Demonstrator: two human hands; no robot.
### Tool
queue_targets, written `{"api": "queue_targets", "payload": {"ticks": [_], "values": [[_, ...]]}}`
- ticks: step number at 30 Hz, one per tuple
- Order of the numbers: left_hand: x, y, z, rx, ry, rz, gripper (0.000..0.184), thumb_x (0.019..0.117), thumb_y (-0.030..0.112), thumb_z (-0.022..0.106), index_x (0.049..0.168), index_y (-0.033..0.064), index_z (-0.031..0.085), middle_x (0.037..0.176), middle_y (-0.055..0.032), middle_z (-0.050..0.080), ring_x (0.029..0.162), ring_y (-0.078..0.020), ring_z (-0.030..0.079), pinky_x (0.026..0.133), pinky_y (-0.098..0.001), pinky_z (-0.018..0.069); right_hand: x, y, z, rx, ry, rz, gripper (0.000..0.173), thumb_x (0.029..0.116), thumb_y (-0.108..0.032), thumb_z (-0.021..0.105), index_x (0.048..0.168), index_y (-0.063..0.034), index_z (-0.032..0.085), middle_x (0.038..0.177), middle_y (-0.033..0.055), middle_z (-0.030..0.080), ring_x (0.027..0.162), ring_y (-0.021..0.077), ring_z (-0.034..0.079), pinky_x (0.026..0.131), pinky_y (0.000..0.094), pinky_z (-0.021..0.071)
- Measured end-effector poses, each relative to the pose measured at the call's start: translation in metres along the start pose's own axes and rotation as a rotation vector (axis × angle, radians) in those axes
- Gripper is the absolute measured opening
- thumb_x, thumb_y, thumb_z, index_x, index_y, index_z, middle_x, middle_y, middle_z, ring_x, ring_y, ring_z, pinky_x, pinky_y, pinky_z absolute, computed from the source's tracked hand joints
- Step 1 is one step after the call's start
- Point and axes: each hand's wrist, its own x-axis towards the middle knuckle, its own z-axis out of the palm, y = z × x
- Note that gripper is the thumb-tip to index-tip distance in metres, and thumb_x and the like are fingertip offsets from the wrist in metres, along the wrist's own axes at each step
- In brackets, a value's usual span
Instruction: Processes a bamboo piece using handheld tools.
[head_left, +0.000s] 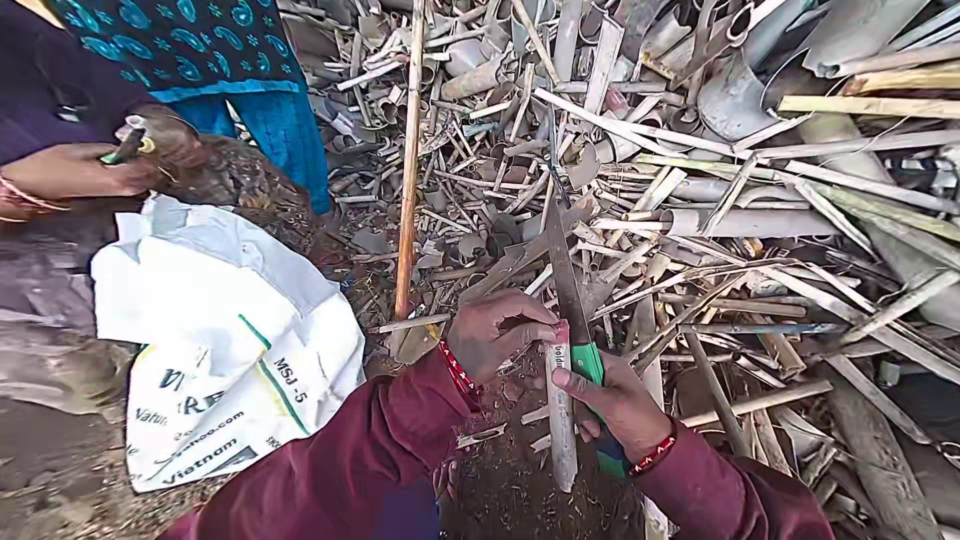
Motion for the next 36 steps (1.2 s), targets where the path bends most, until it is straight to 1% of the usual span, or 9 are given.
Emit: {"api": "queue_targets", "payload": {"ticks": [3, 6, 10, 15, 21, 26, 31, 33, 36], "values": [[0.005, -0.002, -0.006, -0.017, -0.050, -0.072, 0.018, 0.0899, 0.009, 0.074, 0.103, -0.0034, 0.072, 0.101, -0.0022, 0.075, 0.091, -0.0043, 0.073, 0.084, -0.0213, 0.0618, 0.004, -0.002, -0.008, 0.025, -0.075, 0.003, 0.009, 0.0983, -0.011, 0.060, 0.107, -0.0082, 0.061, 0.082, -0.0017, 0.074, 0.043, -0.0021, 0.052, 0.041, 0.0135, 0.0457], [0.006, -0.014, -0.009, 0.176, -0.090, 0.157, 0.021, 0.0955, 0.015, 0.070, 0.101, -0.0050, 0.076, 0.102, -0.0081, 0.076, 0.094, -0.0037, 0.072, 0.086, -0.0196, 0.0597, 0.006, -0.004, -0.015, 0.097, -0.116, 0.054, 0.008, 0.1011, -0.011, 0.055, 0.106, -0.0086, 0.061, 0.081, -0.0011, 0.074, 0.041, -0.0032, 0.052, 0.040, 0.0121, 0.0449], [0.009, -0.016, -0.008, 0.354, -0.090, 0.425, 0.017, 0.0952, 0.009, 0.067, 0.095, -0.0040, 0.078, 0.097, -0.0137, 0.077, 0.094, -0.0063, 0.073, 0.087, -0.0176, 0.0573, 0.007, 0.001, -0.022, 0.154, -0.178, 0.068, 0.013, 0.1013, -0.014, 0.056, 0.110, -0.0085, 0.062, 0.084, -0.0004, 0.075, 0.042, -0.0034, 0.051, 0.039, 0.0119, 0.0439], [0.007, -0.012, 0.005, 0.706, 0.049, 0.611, 0.014, 0.0949, 0.011, 0.065, 0.089, 0.0033, 0.075, 0.088, -0.0105, 0.077, 0.082, -0.0093, 0.073, 0.076, -0.0159, 0.0554, 0.003, 0.003, -0.022, 0.191, -0.188, 0.053, 0.009, 0.1012, -0.015, 0.057, 0.107, -0.0098, 0.062, 0.083, -0.0012, 0.074, 0.042, -0.0043, 0.051, 0.039, 0.0112, 0.0436], [0.002, -0.008, 0.018, 0.541, 0.093, 0.302, 0.015, 0.0925, 0.009, 0.066, 0.091, -0.0043, 0.073, 0.085, -0.0132, 0.076, 0.074, -0.0065, 0.073, 0.072, -0.0170, 0.0589, 0.001, 0.006, -0.013, 0.169, -0.118, -0.013, 0.009, 0.1003, -0.011, 0.057, 0.109, -0.0083, 0.058, 0.081, -0.0017, 0.072, 0.042, -0.0043, 0.050, 0.039, 0.0111, 0.0429], [0.009, -0.010, 0.003, 0.397, 0.049, -0.020, 0.015, 0.0925, 0.008, 0.065, 0.092, -0.0054, 0.072, 0.072, -0.0050, 0.070, 0.062, 0.0041, 0.062, 0.063, -0.0128, 0.0526, -0.006, 0.007, -0.007, -0.031, -0.064, -0.069, 0.011, 0.0991, -0.014, 0.059, 0.109, -0.0098, 0.057, 0.081, -0.0061, 0.070, 0.044, -0.0051, 0.048, 0.040, 0.0114, 0.0403], [0.010, 0.003, 0.010, 0.184, -0.051, -0.348, 0.012, 0.0939, 0.007, 0.065, 0.095, -0.0032, 0.070, 0.077, 0.0034, 0.070, 0.068, 0.0083, 0.060, 0.068, -0.0114, 0.0506, -0.009, 0.013, -0.012, -0.211, -0.075, -0.116, 0.021, 0.0961, -0.019, 0.065, 0.113, -0.0090, 0.057, 0.082, -0.0102, 0.069, 0.049, -0.0057, 0.051, 0.044, 0.0123, 0.0437], [0.010, 0.009, 0.013, -0.075, -0.085, -0.498, 0.011, 0.0999, 0.004, 0.057, 0.100, -0.0005, 0.067, 0.079, 0.0074, 0.069, 0.072, 0.0060, 0.063, 0.070, -0.0137, 0.0525, -0.009, 0.017, -0.015, -0.239, -0.107, -0.149, 0.023, 0.0953, -0.023, 0.067, 0.111, -0.0099, 0.058, 0.083, -0.0115, 0.069, 0.050, -0.0068, 0.051, 0.045, 0.0119, 0.0443], [0.005, 0.012, 0.009, -0.427, -0.215, -0.593, 0.029, 0.1077, 0.015, 0.040, 0.111, 0.0005, 0.065, 0.097, 0.0044, 0.069, 0.093, -0.0032, 0.068, 0.088, -0.0242, 0.0578, -0.010, 0.018, -0.023, -0.218, -0.152, -0.188, 0.024, 0.0958, -0.027, 0.069, 0.111, -0.0114, 0.060, 0.084, -0.0117, 0.070, 0.050, -0.0076, 0.051, 0.045, 0.0114, 0.0440]]}}
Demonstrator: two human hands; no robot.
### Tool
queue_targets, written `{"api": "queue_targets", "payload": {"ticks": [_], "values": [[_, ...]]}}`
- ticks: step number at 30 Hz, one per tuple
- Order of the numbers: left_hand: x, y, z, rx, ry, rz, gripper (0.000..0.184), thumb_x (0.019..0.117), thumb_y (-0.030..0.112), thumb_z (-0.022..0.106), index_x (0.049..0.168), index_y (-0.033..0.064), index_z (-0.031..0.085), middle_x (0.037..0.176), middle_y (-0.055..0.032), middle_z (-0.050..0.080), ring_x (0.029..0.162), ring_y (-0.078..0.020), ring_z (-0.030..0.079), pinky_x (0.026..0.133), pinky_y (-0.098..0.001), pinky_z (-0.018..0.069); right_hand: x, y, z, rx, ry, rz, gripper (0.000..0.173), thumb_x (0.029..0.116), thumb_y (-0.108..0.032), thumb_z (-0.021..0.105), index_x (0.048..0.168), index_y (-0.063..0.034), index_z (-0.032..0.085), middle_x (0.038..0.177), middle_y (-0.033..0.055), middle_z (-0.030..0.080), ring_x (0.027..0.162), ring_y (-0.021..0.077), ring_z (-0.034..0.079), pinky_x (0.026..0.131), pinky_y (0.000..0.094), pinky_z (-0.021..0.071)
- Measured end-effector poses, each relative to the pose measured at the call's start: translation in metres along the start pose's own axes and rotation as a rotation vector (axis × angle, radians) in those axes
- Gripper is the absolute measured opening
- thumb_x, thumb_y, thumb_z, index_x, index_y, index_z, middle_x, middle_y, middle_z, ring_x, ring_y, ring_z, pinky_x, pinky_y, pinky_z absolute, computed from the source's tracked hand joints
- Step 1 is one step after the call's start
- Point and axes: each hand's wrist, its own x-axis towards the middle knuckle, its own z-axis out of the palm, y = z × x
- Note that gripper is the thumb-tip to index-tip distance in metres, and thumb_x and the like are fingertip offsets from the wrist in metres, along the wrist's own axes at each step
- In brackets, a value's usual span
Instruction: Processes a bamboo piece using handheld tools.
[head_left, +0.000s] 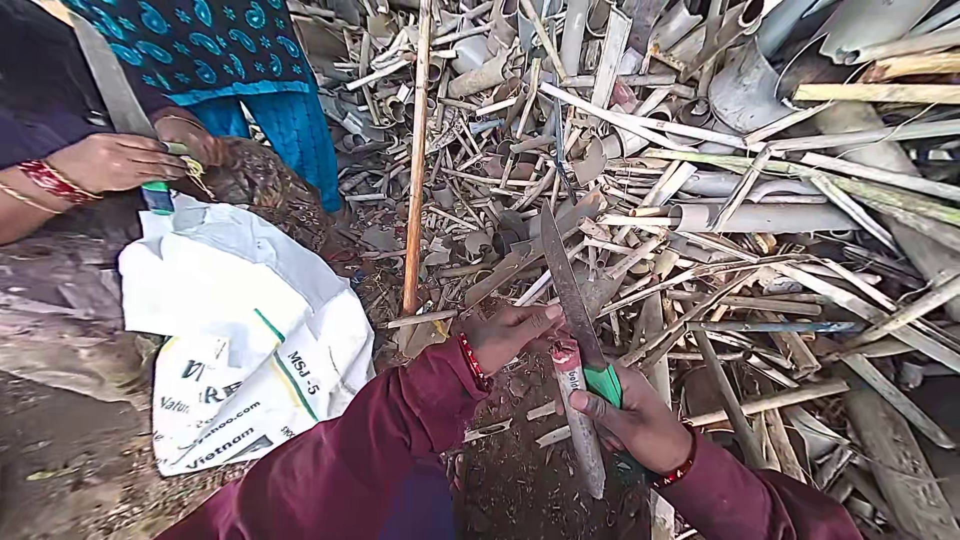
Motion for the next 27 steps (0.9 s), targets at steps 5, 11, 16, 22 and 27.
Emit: {"api": "queue_targets", "payload": {"ticks": [5, 11, 16, 22, 27], "values": [[-0.001, -0.001, 0.006, -0.054, -0.123, 0.032, 0.011, 0.0963, 0.005, 0.062, 0.103, 0.0034, 0.071, 0.093, 0.0061, 0.075, 0.089, -0.0028, 0.072, 0.086, -0.0232, 0.0600, -0.003, -0.002, -0.007, -0.034, 0.023, 0.017, 0.019, 0.0963, -0.024, 0.068, 0.110, -0.0125, 0.060, 0.083, -0.0129, 0.070, 0.049, -0.0081, 0.050, 0.044, 0.0110, 0.0433], [-0.004, 0.010, 0.010, -0.072, -0.028, -0.086, 0.017, 0.0970, -0.004, 0.057, 0.093, 0.0025, 0.072, 0.090, 0.0011, 0.076, 0.087, -0.0056, 0.073, 0.084, -0.0238, 0.0609, -0.003, 0.002, -0.011, -0.411, 0.127, -0.048, 0.044, 0.0906, -0.041, 0.071, 0.112, -0.0032, 0.066, 0.086, -0.0060, 0.071, 0.072, -0.0042, 0.064, 0.066, 0.0167, 0.0531], [-0.006, 0.009, 0.021, -0.023, 0.077, -0.037, 0.014, 0.1004, -0.002, 0.055, 0.098, -0.0014, 0.069, 0.094, -0.0034, 0.076, 0.089, -0.0097, 0.074, 0.081, -0.0254, 0.0620, -0.005, 0.002, -0.005, -0.535, 0.223, -0.102, 0.048, 0.0905, -0.040, 0.071, 0.115, 0.0016, 0.066, 0.089, 0.0017, 0.072, 0.078, 0.0008, 0.066, 0.073, 0.0215, 0.0553], [0.002, 0.009, 0.037, -0.076, 0.344, -0.274, 0.016, 0.1070, 0.003, 0.047, 0.102, -0.0031, 0.061, 0.080, -0.0037, 0.069, 0.072, -0.0091, 0.070, 0.068, -0.0236, 0.0595, -0.006, 0.004, 0.007, -0.804, 0.282, -0.171, 0.044, 0.0927, -0.032, 0.069, 0.112, 0.0070, 0.067, 0.081, 0.0140, 0.069, 0.068, 0.0200, 0.066, 0.065, 0.0368, 0.0547], [0.026, -0.005, -0.005, -0.097, 0.564, -0.372, 0.020, 0.1117, 0.011, 0.036, 0.110, -0.0031, 0.050, 0.057, 0.0028, 0.042, 0.041, -0.0041, 0.049, 0.042, -0.0157, 0.0455, -0.015, 0.005, 0.014, -1.069, 0.207, -0.481, 0.040, 0.0821, -0.022, 0.068, 0.114, 0.0020, 0.066, 0.076, 0.0103, 0.071, 0.059, 0.0252, 0.070, 0.049, 0.0415, 0.0554]]}}
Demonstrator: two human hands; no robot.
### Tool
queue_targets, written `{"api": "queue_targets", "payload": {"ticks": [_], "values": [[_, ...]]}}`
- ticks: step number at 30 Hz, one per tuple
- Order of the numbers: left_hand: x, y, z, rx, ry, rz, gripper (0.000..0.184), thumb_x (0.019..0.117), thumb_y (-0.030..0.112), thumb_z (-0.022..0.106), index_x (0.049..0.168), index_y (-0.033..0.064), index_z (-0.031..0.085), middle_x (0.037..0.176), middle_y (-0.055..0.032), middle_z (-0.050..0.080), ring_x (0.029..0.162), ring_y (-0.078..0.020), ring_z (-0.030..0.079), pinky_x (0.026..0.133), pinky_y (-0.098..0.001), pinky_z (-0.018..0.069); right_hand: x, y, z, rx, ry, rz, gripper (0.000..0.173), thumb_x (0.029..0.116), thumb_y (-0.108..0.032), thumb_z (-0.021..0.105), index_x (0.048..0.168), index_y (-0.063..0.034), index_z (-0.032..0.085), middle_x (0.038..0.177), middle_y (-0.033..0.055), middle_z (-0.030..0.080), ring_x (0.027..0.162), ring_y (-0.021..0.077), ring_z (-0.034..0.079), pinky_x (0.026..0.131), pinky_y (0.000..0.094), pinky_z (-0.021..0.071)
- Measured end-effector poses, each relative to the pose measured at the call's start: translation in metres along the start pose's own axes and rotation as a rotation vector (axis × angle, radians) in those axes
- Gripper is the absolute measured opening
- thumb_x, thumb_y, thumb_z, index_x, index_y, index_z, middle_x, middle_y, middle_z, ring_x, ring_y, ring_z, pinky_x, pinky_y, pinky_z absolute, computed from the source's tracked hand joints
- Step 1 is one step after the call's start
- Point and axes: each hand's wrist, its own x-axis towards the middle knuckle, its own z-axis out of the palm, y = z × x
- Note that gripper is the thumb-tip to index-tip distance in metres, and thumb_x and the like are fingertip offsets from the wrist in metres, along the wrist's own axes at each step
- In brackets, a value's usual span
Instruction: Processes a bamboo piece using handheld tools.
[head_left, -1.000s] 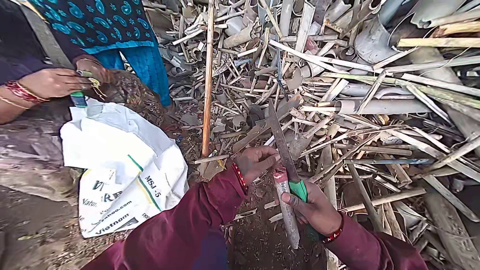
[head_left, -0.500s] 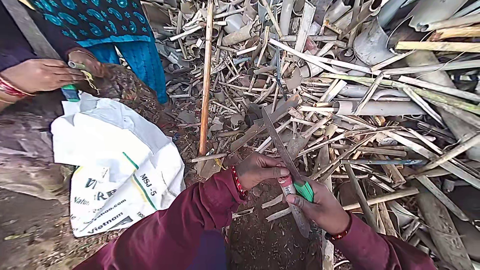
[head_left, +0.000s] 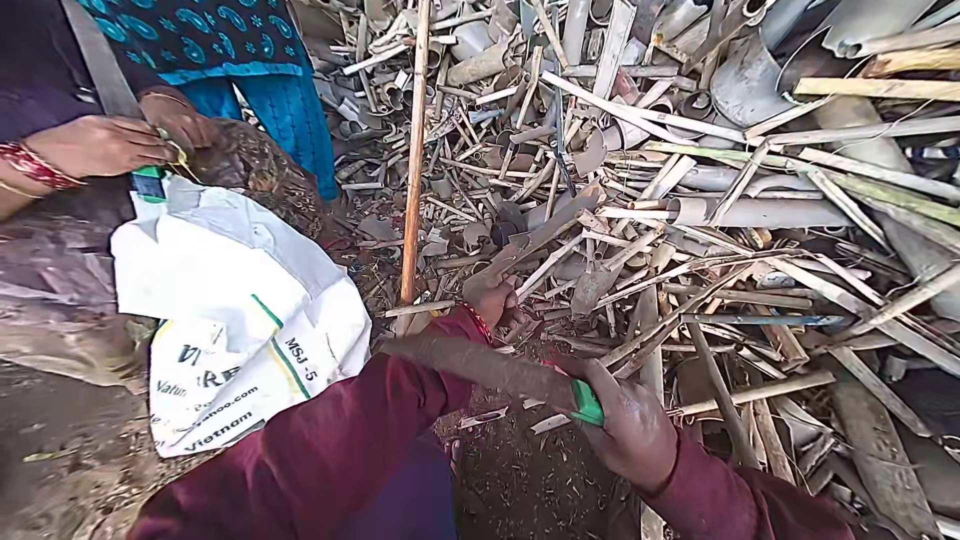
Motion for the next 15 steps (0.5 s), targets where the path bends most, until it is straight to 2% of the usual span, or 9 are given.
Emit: {"api": "queue_targets", "payload": {"ticks": [2, 3, 5, 7, 9, 10, 12, 13, 15], "values": [[0.017, -0.008, -0.016, 0.305, -0.186, 0.040, 0.022, 0.1101, 0.006, 0.040, 0.116, -0.0098, 0.054, 0.072, -0.0057, 0.061, 0.060, -0.0076, 0.065, 0.064, -0.0221, 0.0577, 0.001, -0.002, -0.003, 0.095, -0.034, 0.158, 0.043, 0.0916, -0.031, 0.069, 0.117, 0.0027, 0.065, 0.077, 0.0118, 0.071, 0.063, 0.0253, 0.070, 0.056, 0.0431, 0.0571], [0.021, -0.013, -0.017, 0.459, -0.286, 0.023, 0.023, 0.1087, 0.003, 0.042, 0.120, -0.0124, 0.055, 0.088, -0.0110, 0.066, 0.074, -0.0087, 0.067, 0.077, -0.0248, 0.0571, 0.002, 0.000, -0.006, 0.132, -0.058, 0.246, 0.045, 0.0928, -0.034, 0.069, 0.118, 0.0035, 0.065, 0.080, 0.0136, 0.071, 0.067, 0.0264, 0.070, 0.060, 0.0445, 0.0579], [0.013, -0.017, -0.009, 0.658, -0.412, -0.031, 0.025, 0.1056, -0.003, 0.047, 0.127, -0.0116, 0.056, 0.114, -0.0187, 0.064, 0.097, -0.0131, 0.066, 0.093, -0.0285, 0.0533, 0.006, 0.005, -0.011, 0.199, -0.119, 0.409, 0.047, 0.0940, -0.034, 0.071, 0.120, 0.0050, 0.063, 0.087, 0.0162, 0.070, 0.074, 0.0270, 0.069, 0.069, 0.0455, 0.0571], [0.007, -0.020, -0.003, 0.828, -0.485, -0.014, 0.029, 0.1045, -0.001, 0.051, 0.133, -0.0077, 0.057, 0.128, -0.0218, 0.061, 0.112, -0.0165, 0.065, 0.102, -0.0294, 0.0499, 0.007, 0.010, -0.010, 0.254, -0.149, 0.542, 0.047, 0.0949, -0.032, 0.071, 0.121, 0.0057, 0.061, 0.088, 0.0145, 0.068, 0.075, 0.0218, 0.066, 0.072, 0.0405, 0.0549], [0.004, -0.019, -0.002, 0.984, -0.505, 0.066, 0.036, 0.1056, 0.002, 0.050, 0.141, -0.0024, 0.055, 0.138, -0.0220, 0.059, 0.125, -0.0227, 0.060, 0.109, -0.0353, 0.0438, 0.007, 0.012, -0.007, 0.298, -0.159, 0.633, 0.046, 0.0954, -0.030, 0.071, 0.121, 0.0062, 0.060, 0.090, 0.0133, 0.068, 0.077, 0.0190, 0.066, 0.074, 0.0380, 0.0544], [0.001, -0.016, -0.001, 1.025, -0.494, 0.095, 0.041, 0.1059, 0.002, 0.048, 0.147, 0.0011, 0.051, 0.145, -0.0215, 0.054, 0.133, -0.0264, 0.054, 0.113, -0.0391, 0.0395, 0.007, 0.013, -0.006, 0.320, -0.169, 0.675, 0.045, 0.0962, -0.029, 0.070, 0.122, 0.0059, 0.059, 0.091, 0.0127, 0.067, 0.077, 0.0179, 0.065, 0.074, 0.0373, 0.0540], [-0.004, -0.012, 0.000, 1.036, -0.500, 0.163, 0.056, 0.1028, -0.002, 0.051, 0.157, 0.0090, 0.040, 0.161, -0.0192, 0.037, 0.149, -0.0309, 0.036, 0.120, -0.0434, 0.0303, 0.005, 0.015, -0.005, 0.366, -0.176, 0.736, 0.045, 0.0975, -0.029, 0.069, 0.126, 0.0045, 0.058, 0.092, 0.0107, 0.069, 0.075, 0.0157, 0.066, 0.071, 0.0357, 0.0551], [-0.005, -0.013, -0.001, 0.987, -0.510, 0.205, 0.061, 0.1008, -0.003, 0.055, 0.158, 0.0104, 0.038, 0.163, -0.0182, 0.034, 0.151, -0.0308, 0.032, 0.121, -0.0438, 0.0286, 0.005, 0.016, -0.005, 0.400, -0.171, 0.755, 0.045, 0.0982, -0.029, 0.067, 0.127, 0.0038, 0.056, 0.091, 0.0086, 0.067, 0.069, 0.0131, 0.063, 0.066, 0.0330, 0.0542], [-0.009, -0.017, 0.001, 0.828, -0.588, 0.249, 0.065, 0.0985, -0.001, 0.060, 0.158, 0.0075, 0.036, 0.162, -0.0161, 0.037, 0.149, -0.0243, 0.037, 0.120, -0.0393, 0.0309, 0.004, 0.016, -0.006, 0.515, -0.137, 0.786, 0.044, 0.0994, -0.027, 0.065, 0.130, 0.0028, 0.053, 0.087, 0.0037, 0.066, 0.057, 0.0062, 0.056, 0.056, 0.0251, 0.0505]]}}
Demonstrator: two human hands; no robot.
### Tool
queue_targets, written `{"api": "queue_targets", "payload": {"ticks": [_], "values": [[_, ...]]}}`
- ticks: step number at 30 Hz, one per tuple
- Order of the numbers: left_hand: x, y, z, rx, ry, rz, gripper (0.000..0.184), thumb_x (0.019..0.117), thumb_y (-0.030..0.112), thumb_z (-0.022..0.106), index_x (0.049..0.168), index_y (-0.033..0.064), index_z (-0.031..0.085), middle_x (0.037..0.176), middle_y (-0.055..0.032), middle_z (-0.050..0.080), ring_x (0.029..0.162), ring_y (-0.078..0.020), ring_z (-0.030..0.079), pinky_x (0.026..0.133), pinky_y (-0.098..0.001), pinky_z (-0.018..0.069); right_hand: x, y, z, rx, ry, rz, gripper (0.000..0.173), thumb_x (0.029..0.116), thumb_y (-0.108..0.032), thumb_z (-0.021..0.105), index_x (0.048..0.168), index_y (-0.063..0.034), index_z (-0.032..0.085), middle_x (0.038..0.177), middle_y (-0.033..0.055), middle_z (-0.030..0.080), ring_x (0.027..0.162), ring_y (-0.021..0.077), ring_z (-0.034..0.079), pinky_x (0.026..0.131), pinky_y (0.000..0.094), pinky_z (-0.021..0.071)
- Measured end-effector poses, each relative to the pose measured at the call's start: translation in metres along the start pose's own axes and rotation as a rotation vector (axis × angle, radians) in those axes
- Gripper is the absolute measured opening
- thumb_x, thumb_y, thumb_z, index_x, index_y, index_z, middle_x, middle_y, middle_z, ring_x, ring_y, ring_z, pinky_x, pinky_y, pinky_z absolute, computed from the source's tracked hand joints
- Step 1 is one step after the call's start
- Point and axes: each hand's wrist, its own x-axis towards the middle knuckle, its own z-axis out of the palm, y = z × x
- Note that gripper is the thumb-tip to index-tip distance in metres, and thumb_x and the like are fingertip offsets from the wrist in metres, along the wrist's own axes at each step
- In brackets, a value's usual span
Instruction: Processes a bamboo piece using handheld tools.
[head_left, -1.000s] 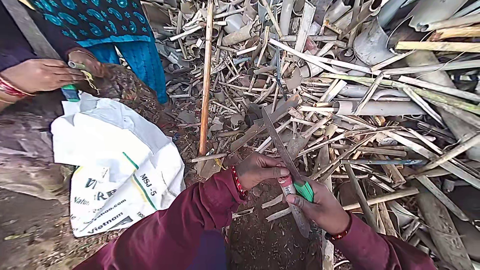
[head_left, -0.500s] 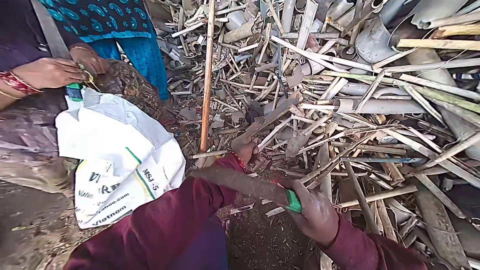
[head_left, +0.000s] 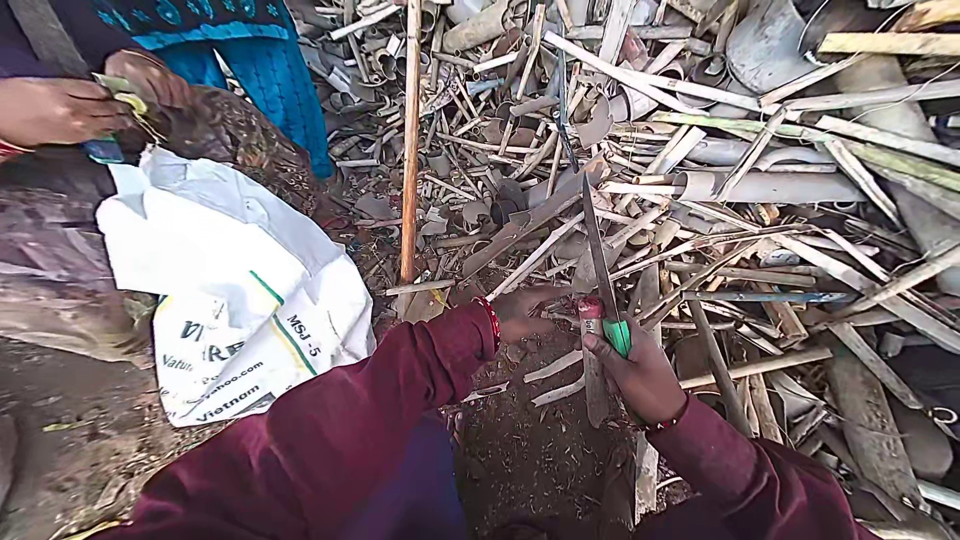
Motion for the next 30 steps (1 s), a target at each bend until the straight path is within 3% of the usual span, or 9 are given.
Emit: {"api": "queue_targets", "payload": {"ticks": [3, 5, 11, 14, 16, 18, 23, 27, 30], "values": [[-0.005, 0.007, 0.022, -0.336, -0.122, 0.058, 0.059, 0.1017, 0.002, 0.054, 0.155, -0.0035, 0.029, 0.147, -0.0209, 0.049, 0.127, -0.0135, 0.056, 0.108, -0.0271, 0.0444, -0.003, -0.003, 0.003, 0.207, 0.050, 0.006, 0.033, 0.0987, -0.022, 0.063, 0.121, -0.0004, 0.053, 0.072, -0.0048, 0.056, 0.047, 0.0007, 0.051, 0.047, 0.0179, 0.0488], [-0.006, 0.013, 0.031, -0.530, -0.139, 0.023, 0.049, 0.1055, 0.002, 0.046, 0.152, -0.0018, 0.031, 0.136, -0.0167, 0.054, 0.112, -0.0121, 0.064, 0.098, -0.0282, 0.0525, -0.001, -0.005, 0.000, 0.277, 0.099, -0.021, 0.025, 0.0995, -0.018, 0.062, 0.117, -0.0011, 0.054, 0.069, -0.0066, 0.056, 0.046, 0.0000, 0.052, 0.046, 0.0166, 0.0499], [-0.008, 0.013, 0.034, -0.663, -0.161, 0.069, 0.054, 0.1019, 0.008, 0.052, 0.150, 0.0009, 0.029, 0.123, -0.0098, 0.059, 0.105, -0.0133, 0.065, 0.091, -0.0318, 0.0567, 0.002, -0.005, -0.006, 0.398, 0.084, -0.068, 0.013, 0.1019, -0.014, 0.057, 0.109, -0.0042, 0.056, 0.068, -0.0081, 0.062, 0.051, 0.0006, 0.060, 0.050, 0.0170, 0.0536], [-0.006, 0.013, 0.040, -0.344, 0.065, 0.125, 0.051, 0.0983, 0.010, 0.062, 0.143, -0.0072, 0.044, 0.130, -0.0166, 0.059, 0.109, -0.0133, 0.063, 0.095, -0.0281, 0.0533, 0.005, 0.001, -0.006, 0.312, 0.113, -0.110, 0.022, 0.0997, -0.020, 0.060, 0.114, -0.0036, 0.058, 0.071, -0.0084, 0.061, 0.051, -0.0009, 0.057, 0.048, 0.0162, 0.0509], [-0.002, 0.010, 0.037, -0.075, 0.246, 0.177, 0.043, 0.0931, 0.008, 0.067, 0.130, -0.0110, 0.056, 0.131, -0.0251, 0.059, 0.116, -0.0251, 0.061, 0.102, -0.0368, 0.0488, 0.009, 0.002, -0.010, 0.246, 0.151, -0.075, 0.028, 0.1021, -0.022, 0.057, 0.122, -0.0021, 0.057, 0.077, -0.0044, 0.062, 0.050, 0.0003, 0.054, 0.047, 0.0168, 0.0493], [0.001, 0.008, 0.028, 0.030, 0.322, 0.165, 0.038, 0.0937, 0.007, 0.067, 0.126, -0.0107, 0.059, 0.126, -0.0273, 0.062, 0.117, -0.0302, 0.062, 0.104, -0.0415, 0.0471, 0.012, 0.002, -0.016, 0.169, 0.121, 0.041, 0.033, 0.1067, -0.021, 0.053, 0.132, 0.0007, 0.051, 0.089, 0.0027, 0.065, 0.052, 0.0033, 0.055, 0.048, 0.0197, 0.0495], [0.001, 0.001, 0.015, 0.043, 0.361, 0.164, 0.033, 0.0908, 0.006, 0.070, 0.120, -0.0085, 0.061, 0.120, -0.0224, 0.065, 0.113, -0.0240, 0.063, 0.102, -0.0377, 0.0481, 0.026, 0.014, -0.023, -0.263, -0.210, 0.400, 0.050, 0.1046, -0.016, 0.059, 0.148, 0.0002, 0.041, 0.115, 0.0223, 0.062, 0.084, 0.0281, 0.065, 0.081, 0.0450, 0.0532], [0.000, -0.002, 0.016, 0.131, 0.363, 0.203, 0.023, 0.0926, 0.008, 0.064, 0.112, -0.0047, 0.068, 0.115, -0.0180, 0.069, 0.111, -0.0216, 0.065, 0.101, -0.0380, 0.0492, 0.025, 0.013, -0.020, -0.364, -0.236, 0.363, 0.054, 0.1009, -0.009, 0.060, 0.151, -0.0019, 0.040, 0.122, 0.0239, 0.064, 0.101, 0.0335, 0.067, 0.091, 0.0494, 0.0523], [-0.006, 0.009, 0.013, 0.234, 0.337, 0.124, 0.031, 0.0973, 0.006, 0.062, 0.124, -0.0085, 0.063, 0.118, -0.0264, 0.068, 0.113, -0.0348, 0.065, 0.102, -0.0499, 0.0480, 0.025, 0.006, -0.025, -0.602, -0.440, 0.308, 0.048, 0.1041, -0.015, 0.058, 0.148, -0.0009, 0.046, 0.131, 0.0281, 0.061, 0.120, 0.0410, 0.061, 0.103, 0.0559, 0.0457]]}}
